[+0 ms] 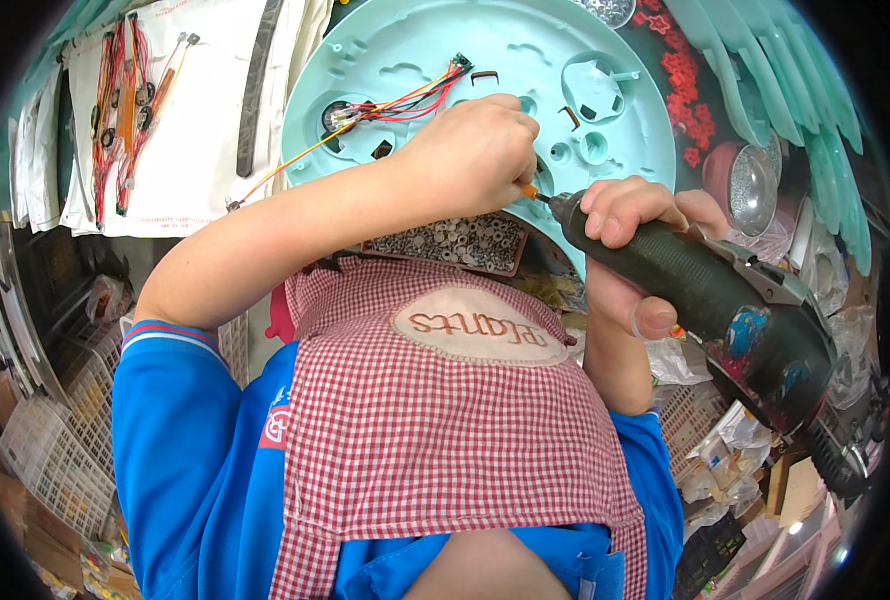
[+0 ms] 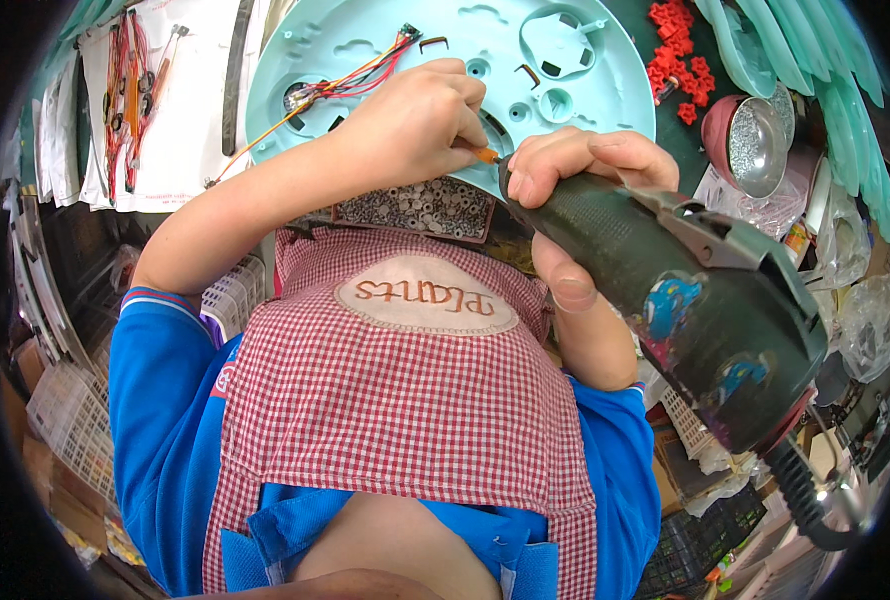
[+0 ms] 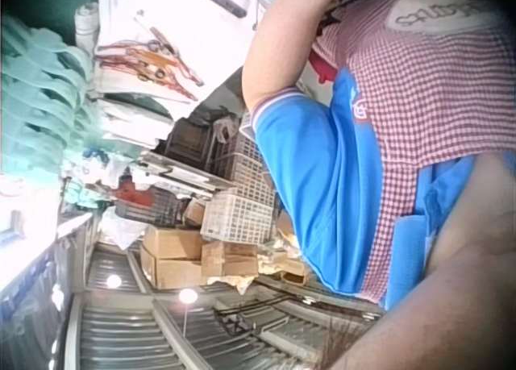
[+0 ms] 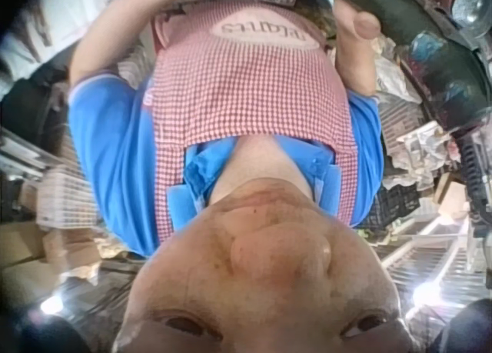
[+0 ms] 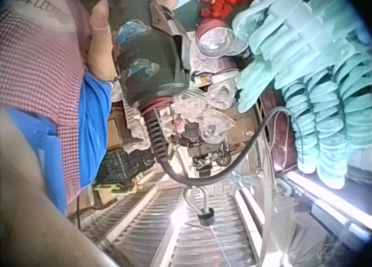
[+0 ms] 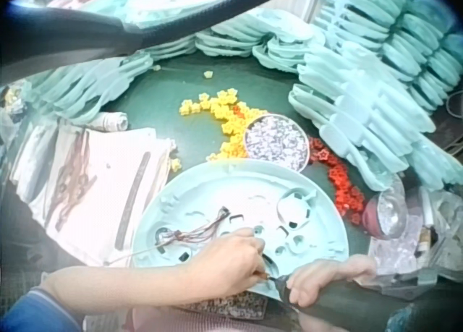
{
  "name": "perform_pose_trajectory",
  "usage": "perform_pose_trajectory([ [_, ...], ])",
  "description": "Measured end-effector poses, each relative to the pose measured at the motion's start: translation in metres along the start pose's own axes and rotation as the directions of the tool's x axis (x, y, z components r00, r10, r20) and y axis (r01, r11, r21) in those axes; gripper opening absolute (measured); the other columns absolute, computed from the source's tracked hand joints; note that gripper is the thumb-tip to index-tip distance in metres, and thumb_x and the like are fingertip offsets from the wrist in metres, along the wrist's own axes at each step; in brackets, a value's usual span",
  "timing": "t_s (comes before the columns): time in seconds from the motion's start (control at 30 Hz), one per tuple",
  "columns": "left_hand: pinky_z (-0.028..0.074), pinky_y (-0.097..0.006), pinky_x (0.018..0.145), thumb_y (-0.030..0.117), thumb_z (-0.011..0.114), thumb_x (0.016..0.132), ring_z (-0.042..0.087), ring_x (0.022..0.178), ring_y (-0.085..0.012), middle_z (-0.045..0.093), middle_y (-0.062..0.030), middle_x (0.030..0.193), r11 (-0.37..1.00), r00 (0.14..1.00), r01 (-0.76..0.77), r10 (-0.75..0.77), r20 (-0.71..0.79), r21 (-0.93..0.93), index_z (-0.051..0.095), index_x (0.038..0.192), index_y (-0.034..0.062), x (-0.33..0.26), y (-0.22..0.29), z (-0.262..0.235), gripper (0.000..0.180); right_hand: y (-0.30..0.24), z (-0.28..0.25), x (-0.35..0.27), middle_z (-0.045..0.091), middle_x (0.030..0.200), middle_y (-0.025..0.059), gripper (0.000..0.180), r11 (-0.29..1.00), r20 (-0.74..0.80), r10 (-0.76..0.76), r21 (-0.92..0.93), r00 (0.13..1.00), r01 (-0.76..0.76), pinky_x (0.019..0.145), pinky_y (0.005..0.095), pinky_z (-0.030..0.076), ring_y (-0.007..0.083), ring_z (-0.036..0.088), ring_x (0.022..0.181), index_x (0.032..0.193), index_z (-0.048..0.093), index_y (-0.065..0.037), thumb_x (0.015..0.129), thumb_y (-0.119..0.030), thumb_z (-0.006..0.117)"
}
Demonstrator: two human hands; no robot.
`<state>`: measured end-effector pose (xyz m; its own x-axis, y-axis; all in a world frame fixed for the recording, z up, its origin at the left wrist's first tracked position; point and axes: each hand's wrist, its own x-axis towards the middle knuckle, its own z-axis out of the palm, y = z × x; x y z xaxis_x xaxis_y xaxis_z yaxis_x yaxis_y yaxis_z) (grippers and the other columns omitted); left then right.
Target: The person assembles a light blue decorative plate by inserting small star-shaped pieces into designated slots and using a handheld rotary tool to secure internal components. The person repeatedly picks up the plate, places it on the table, and uses the tool on different sections of the plate's underside.
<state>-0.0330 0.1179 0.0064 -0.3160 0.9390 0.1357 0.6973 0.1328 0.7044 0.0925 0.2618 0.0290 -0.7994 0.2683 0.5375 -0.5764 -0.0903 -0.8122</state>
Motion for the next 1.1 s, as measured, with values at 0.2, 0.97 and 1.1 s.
perform_pose_trajectory([
  [0.2, 0.051, -0.037, 0.073, 0.017, 0.075, 0.072, 0.060, 0.083, -0.0242, 0.061, -0.0058, 0.075, 0.989, 0.995, 0.072, -0.080, 0.055, 0.129, 0.076, 0.080, 0.0067, -0.008, 0.006, -0.011, 0.014, -0.009, 0.003, 0.018, 0.060, 0.081, 0.0098, 0.111, 0.995, -0.177, -0.001, 0.095, 0.984, 0.018, 0.070, 0.0393, 0.052, 0.0214, 0.059, 0.071, 0.148, 0.018, 0.001, 0.079, -0.072, 0.063],
  [0.97, 0.050, -0.040, 0.074, 0.011, 0.069, 0.075, 0.061, 0.080, -0.0288, 0.064, -0.0087, 0.078, 0.999, 0.999, 0.039, -0.039, -0.005, 0.012, 0.073, 0.080, 0.0028, -0.034, -0.007, -0.028, 0.010, -0.006, 0.013, 0.044, 0.057, 0.082, 0.0058, 0.101, 0.974, -0.008, 0.095, 0.207, 0.995, -0.091, 0.074, 0.0380, 0.047, 0.0189, 0.055, 0.074, 0.145, 0.031, -0.005, 0.077, -0.072, 0.064],
  [1.1, 0.050, -0.041, 0.073, 0.011, 0.069, 0.075, 0.061, 0.079, -0.0293, 0.063, -0.0093, 0.078, 0.995, 0.995, 0.079, -0.082, 0.052, 0.064, 0.073, 0.080, 0.0035, -0.034, -0.006, -0.028, 0.009, -0.001, 0.013, 0.041, 0.058, 0.081, 0.0069, 0.105, 0.978, -0.024, 0.098, 0.188, 0.995, -0.091, 0.072, 0.0376, 0.050, 0.0195, 0.058, 0.073, 0.144, 0.028, -0.003, 0.075, -0.073, 0.066],
])
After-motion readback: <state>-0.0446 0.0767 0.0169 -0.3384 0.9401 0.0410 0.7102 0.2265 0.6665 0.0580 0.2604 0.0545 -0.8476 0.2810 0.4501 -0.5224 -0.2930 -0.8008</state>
